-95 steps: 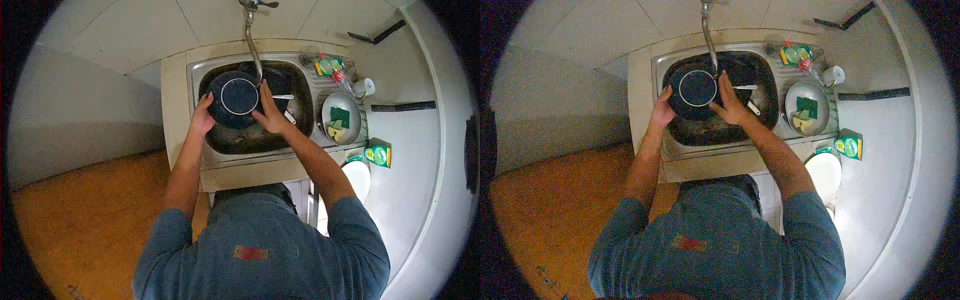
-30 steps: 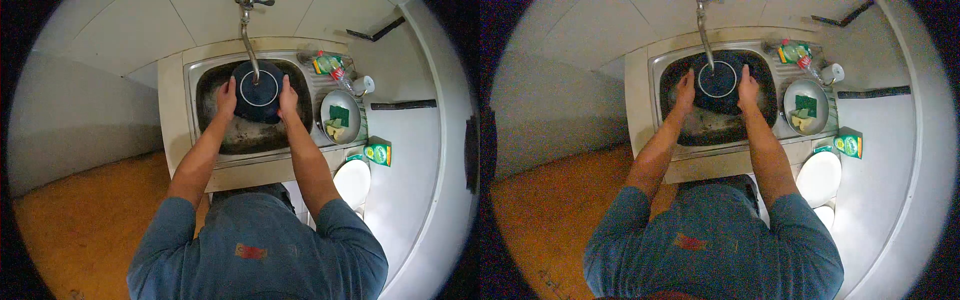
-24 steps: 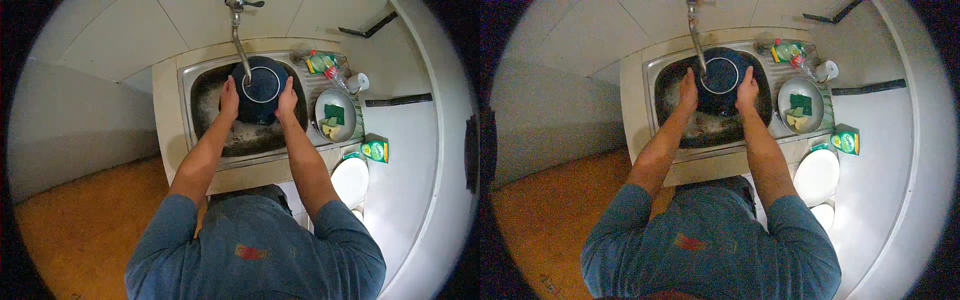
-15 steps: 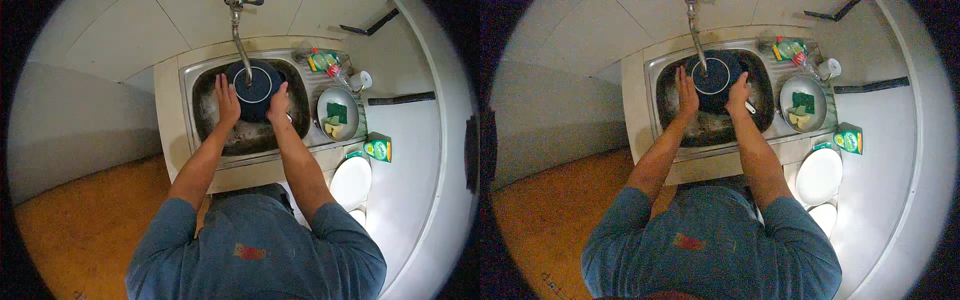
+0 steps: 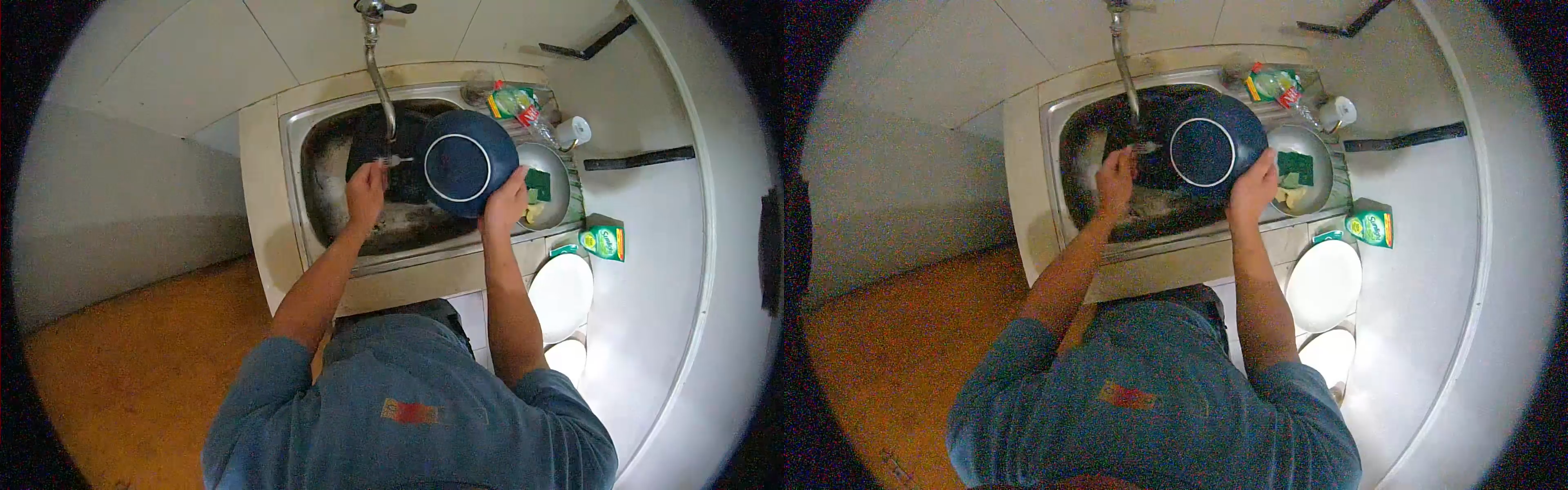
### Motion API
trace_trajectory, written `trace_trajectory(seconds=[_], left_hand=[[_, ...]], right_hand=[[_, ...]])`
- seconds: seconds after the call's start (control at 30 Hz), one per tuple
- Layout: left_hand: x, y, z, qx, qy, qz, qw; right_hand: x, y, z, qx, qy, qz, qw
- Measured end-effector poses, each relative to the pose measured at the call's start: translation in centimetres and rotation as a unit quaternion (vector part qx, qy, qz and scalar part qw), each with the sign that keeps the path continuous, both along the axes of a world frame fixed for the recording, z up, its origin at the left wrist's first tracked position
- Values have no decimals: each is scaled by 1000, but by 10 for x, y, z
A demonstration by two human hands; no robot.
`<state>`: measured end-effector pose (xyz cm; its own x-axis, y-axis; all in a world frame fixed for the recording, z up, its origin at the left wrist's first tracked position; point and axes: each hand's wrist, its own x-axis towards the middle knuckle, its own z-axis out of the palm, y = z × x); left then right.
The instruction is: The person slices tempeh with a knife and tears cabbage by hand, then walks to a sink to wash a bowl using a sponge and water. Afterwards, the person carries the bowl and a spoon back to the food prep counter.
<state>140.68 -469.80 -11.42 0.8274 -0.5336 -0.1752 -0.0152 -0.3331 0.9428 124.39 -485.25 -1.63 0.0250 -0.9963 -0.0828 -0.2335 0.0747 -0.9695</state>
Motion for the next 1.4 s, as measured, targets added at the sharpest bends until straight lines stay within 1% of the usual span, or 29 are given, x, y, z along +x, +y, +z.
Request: trace_trajectory(seconds=[0.03,0.07,0.13,0.17,0.2,0.23,0.27,0.3,0.33,0.4,0.43,0.5,0.53,0.6,0.63,0.67,0.73,0.8,0.83,0.9,1.03,1.1,1.13,1.17,1.23,1.27,1.33,1.37,1.4], left_hand=[[-5,-3,28,42,-7,24,999],[-4,-4,26,42,-6,21,999],[1,-4,30,-30,123,21,992],[4,-1,33,-29,122,20,992],[7,1,55,-65,296,-14,953],[9,4,76,-100,459,-47,882],[12,8,93,-98,459,-45,882],[14,11,110,-84,532,-101,837],[15,15,118,-69,599,-155,782],[14,25,120,-83,585,-139,795],[14,29,121,-97,570,-126,806],[18,38,91,-125,584,-107,795],[19,44,74,-154,597,-91,782],[22,54,55,-146,605,-47,781],[22,57,49,-137,613,-4,778],[24,61,43,-138,614,-3,778],[28,61,42,-145,574,29,805],[37,58,18,-146,563,26,813],[41,56,6,-145,552,23,821],[44,48,-14,-154,535,21,831],[36,28,10,-139,498,67,853],[57,28,-45,-164,506,50,845],[61,29,-47,-182,514,33,837],[63,32,-49,-180,515,33,837],[58,33,-2,-213,498,72,837],[58,32,-4,-212,500,71,837],[61,37,-19,-164,486,54,857],[64,35,-31,-163,485,54,857],[68,32,-51,-164,471,65,864]], right_hand=[[-4,-7,-11,-73,-4,-18,997],[-14,-10,-20,-73,-3,-21,997],[-27,-2,-7,-194,93,48,975],[-35,-5,-23,-278,110,75,951],[-36,1,-19,-275,111,75,952],[-36,10,-12,-361,86,127,920],[-36,15,-8,-443,59,179,876],[-39,13,-11,-495,50,248,831],[-38,14,-8,-493,49,250,832],[-35,17,0,-555,119,446,692],[-32,22,-3,-554,116,448,692],[-23,36,-11,-573,9,472,670],[-21,38,-12,-572,7,474,670],[-13,41,-10,-549,43,551,627],[-8,42,-6,-548,42,552,627],[-3,42,0,-497,99,592,627],[12,43,1,-444,155,628,620],[27,47,-18,-231,276,614,703],[33,47,-28,-231,277,614,702],[50,46,-49,-381,362,507,683],[97,58,-76,-329,436,469,694],[115,64,-81,-286,481,492,667],[116,61,-85,-286,481,494,666],[112,56,-88,-311,429,558,639],[103,38,-90,-329,348,642,599],[103,34,-82,-328,350,642,599],[103,33,-65,-293,467,600,580],[106,38,-82,-320,450,566,612],[111,49,-88,-320,449,566,613]])
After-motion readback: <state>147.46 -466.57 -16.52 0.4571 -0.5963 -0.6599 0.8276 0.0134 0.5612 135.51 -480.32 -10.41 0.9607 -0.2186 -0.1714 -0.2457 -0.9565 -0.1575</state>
